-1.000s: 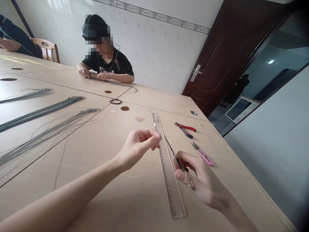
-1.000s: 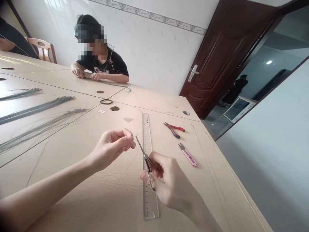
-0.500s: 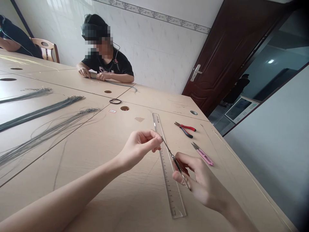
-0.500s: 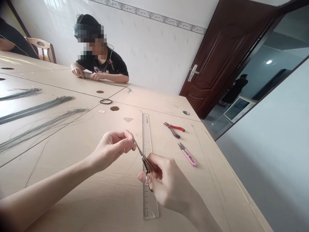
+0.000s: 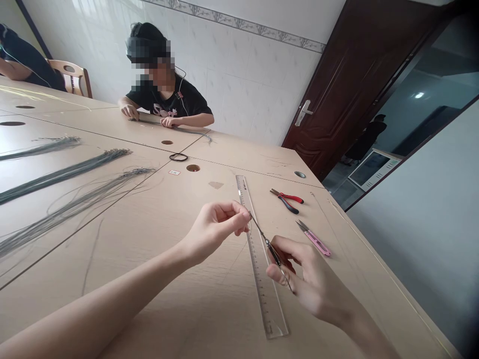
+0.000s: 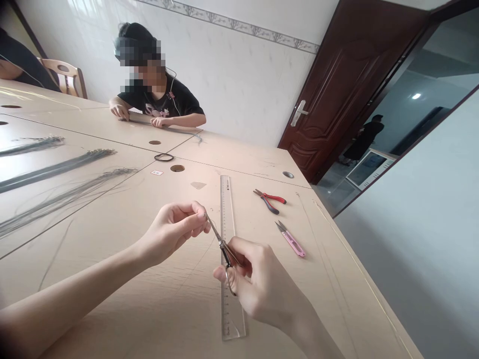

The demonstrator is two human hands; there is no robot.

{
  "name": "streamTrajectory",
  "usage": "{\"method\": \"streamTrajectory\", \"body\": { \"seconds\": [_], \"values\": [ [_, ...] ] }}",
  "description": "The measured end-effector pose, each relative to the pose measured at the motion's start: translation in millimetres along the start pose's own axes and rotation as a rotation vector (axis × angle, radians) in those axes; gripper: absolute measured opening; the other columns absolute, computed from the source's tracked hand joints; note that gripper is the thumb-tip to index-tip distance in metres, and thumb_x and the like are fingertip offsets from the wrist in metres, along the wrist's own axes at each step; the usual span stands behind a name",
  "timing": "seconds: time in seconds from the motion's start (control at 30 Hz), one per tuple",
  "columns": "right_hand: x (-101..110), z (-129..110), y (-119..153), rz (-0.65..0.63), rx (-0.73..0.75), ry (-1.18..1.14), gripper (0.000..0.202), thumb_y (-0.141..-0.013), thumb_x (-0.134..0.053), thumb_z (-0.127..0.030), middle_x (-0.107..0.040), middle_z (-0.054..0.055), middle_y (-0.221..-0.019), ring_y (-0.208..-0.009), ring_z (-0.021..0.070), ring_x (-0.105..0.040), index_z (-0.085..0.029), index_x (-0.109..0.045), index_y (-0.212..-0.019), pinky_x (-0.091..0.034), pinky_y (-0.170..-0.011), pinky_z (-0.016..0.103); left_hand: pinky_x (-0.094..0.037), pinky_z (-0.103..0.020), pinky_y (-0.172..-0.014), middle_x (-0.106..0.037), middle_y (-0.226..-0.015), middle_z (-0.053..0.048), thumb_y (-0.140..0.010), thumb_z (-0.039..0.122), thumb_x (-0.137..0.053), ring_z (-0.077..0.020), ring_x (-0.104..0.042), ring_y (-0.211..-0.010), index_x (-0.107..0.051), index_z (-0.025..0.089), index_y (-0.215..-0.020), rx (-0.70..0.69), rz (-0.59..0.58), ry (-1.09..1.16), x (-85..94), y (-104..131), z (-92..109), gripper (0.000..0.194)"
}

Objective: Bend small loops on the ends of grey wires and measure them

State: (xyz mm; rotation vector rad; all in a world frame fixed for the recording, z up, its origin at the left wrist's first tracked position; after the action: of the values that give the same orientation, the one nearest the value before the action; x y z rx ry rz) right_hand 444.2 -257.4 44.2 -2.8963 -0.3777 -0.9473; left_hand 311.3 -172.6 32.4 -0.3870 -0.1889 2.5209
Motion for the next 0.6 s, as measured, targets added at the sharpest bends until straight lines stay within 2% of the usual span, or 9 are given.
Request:
{"method": "streamTrajectory", "body": {
  "seconds": [0.6],
  "values": [
    [-0.5,-1.5,0.1,-0.009,0.014,-0.026,0.036,-0.086,-0.054,-0.039,-0.027,-0.005,-0.062,-0.058,0.0106,-0.026,-0.02,-0.032,-0.065,-0.022,-0.051,0.025,-0.036,-0.019,-0.057,-0.062,-0.062,0.001,-0.081,0.029,-0.065,-0.0065,-0.048,-0.058,-0.059,0.014,-0.067,0.001,-0.004,0.001,-0.4,0.0,-0.5,0.021]
  ]
}}
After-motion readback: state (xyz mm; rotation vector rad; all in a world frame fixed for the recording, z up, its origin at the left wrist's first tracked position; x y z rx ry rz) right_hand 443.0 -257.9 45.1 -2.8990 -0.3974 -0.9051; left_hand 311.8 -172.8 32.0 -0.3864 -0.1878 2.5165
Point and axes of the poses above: each hand's wrist, its own y-axis away from the middle knuckle, its own x-axis out of the back of the hand, z = x × y, the point moved 6 cm from there along -y, towards the middle knuckle
